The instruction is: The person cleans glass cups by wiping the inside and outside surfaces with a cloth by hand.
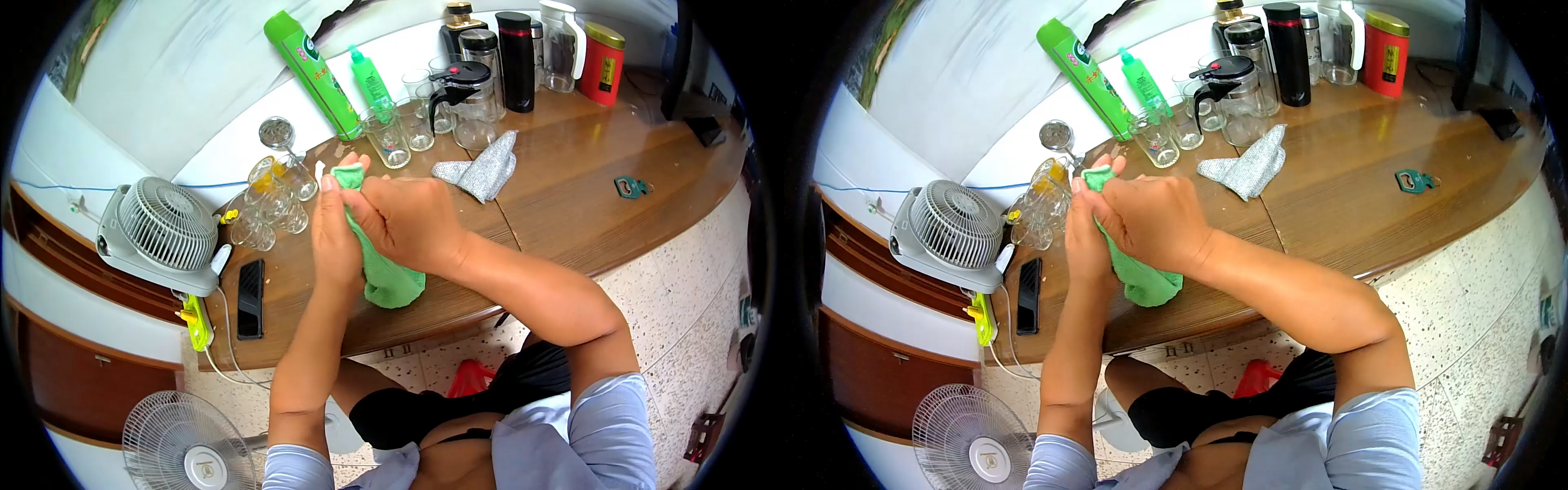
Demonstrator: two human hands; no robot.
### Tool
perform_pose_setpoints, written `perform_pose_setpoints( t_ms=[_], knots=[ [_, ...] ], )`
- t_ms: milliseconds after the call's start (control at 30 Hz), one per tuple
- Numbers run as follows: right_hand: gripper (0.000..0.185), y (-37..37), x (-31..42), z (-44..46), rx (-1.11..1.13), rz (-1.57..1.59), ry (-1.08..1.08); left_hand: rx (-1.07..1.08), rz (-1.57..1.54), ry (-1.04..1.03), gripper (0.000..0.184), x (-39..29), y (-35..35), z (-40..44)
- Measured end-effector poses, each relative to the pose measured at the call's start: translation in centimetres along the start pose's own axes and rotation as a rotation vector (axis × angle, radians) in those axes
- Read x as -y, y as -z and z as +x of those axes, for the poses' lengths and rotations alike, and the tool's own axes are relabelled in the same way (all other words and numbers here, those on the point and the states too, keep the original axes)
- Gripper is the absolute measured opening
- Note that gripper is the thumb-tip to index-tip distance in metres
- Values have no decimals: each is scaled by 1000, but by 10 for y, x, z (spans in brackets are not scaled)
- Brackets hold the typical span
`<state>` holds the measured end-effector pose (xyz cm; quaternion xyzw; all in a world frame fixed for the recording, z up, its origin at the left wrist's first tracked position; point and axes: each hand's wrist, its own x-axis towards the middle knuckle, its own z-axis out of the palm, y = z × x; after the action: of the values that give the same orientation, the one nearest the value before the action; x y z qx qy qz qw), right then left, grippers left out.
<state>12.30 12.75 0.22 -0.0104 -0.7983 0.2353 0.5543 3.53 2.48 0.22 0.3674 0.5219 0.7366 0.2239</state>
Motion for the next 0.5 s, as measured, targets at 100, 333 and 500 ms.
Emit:
perform_pose_setpoints(
  t_ms=[100, 333, 500],
  knots=[
    [39, 0, 0, -3, -6, -26, 78, -88, -187, 86, 63, -4, -7, 2],
    [44, -4, -14, 5, -162, -64, 7, -19, -138, 148, 54, 7, -3, -5],
    [45, 13, -27, 18, -164, -133, -120, 24, 12, 144, 45, 11, -11, -8]
  ],
)
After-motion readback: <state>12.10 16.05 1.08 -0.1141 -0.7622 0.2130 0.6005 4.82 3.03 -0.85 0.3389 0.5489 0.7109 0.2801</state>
